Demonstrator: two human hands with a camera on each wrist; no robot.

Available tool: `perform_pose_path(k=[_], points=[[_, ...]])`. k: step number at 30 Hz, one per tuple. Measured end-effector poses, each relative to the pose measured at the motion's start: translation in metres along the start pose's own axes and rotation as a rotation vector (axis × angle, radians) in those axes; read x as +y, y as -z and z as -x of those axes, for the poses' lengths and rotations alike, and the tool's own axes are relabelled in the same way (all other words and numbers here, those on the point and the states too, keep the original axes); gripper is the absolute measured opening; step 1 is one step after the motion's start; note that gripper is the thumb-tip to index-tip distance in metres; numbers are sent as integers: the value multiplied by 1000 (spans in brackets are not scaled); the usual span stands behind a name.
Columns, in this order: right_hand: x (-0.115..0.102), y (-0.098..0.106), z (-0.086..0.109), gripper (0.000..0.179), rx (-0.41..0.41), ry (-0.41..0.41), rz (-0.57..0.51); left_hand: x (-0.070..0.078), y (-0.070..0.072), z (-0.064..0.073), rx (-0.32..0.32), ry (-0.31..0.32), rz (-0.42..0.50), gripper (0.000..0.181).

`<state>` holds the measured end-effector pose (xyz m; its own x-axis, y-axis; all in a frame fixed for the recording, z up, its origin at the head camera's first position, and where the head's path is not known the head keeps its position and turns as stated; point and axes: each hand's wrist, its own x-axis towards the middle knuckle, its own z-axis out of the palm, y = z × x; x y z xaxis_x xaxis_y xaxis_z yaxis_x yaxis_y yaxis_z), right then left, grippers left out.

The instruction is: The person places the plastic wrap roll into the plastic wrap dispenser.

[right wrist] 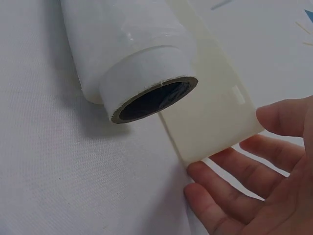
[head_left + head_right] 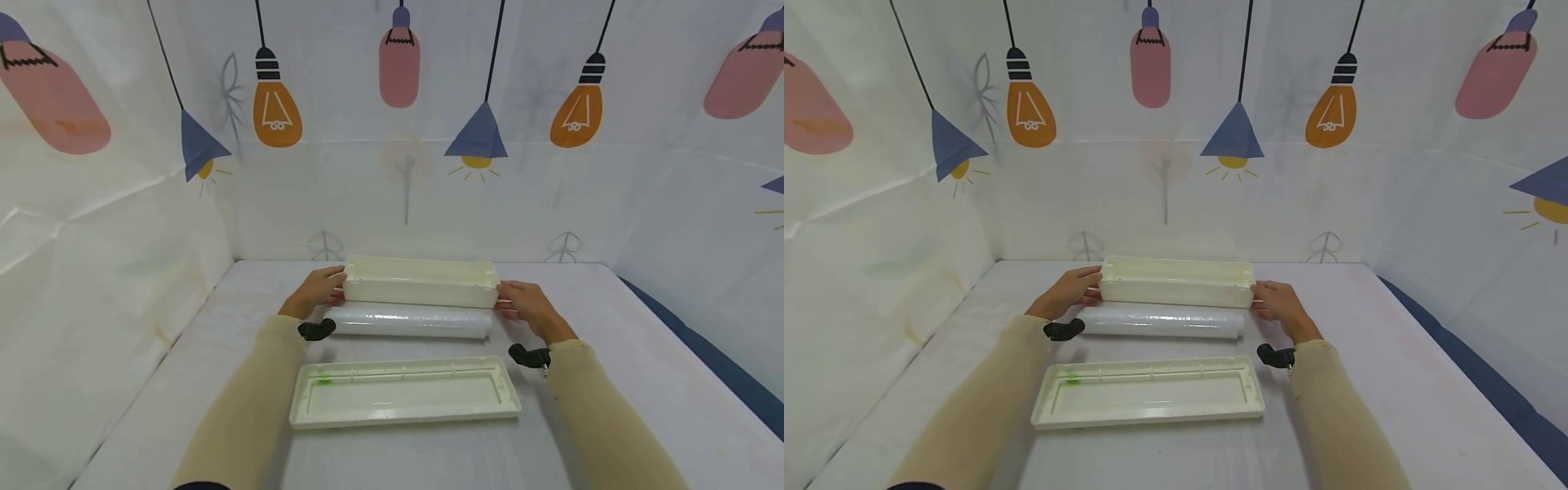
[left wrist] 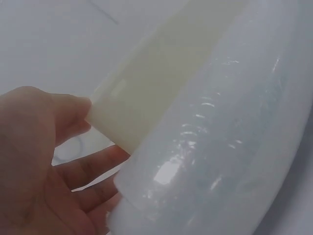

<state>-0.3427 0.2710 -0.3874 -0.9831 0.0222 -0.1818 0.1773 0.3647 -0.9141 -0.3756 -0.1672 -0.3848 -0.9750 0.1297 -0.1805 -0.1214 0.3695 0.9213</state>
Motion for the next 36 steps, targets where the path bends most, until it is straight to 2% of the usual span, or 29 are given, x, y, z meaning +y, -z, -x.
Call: perform_pose_path(k=[8,17,22,28,36], points=[[1,0,0,59,-7,22,8,-1,2,5,27,-23,-6,52],[-7,-3,4,59,-33,64,12,1,7,13,65,-1,25,51],[-11,-5,6,59,-34,59,21,2,7,16,93,10,23,50],[-13,-4,8,59,-36,61,19,1,9,21,83,32,24,51],[-14,-3,11,60,-57,52,48,-6,14,26,63,-18,-5,53]])
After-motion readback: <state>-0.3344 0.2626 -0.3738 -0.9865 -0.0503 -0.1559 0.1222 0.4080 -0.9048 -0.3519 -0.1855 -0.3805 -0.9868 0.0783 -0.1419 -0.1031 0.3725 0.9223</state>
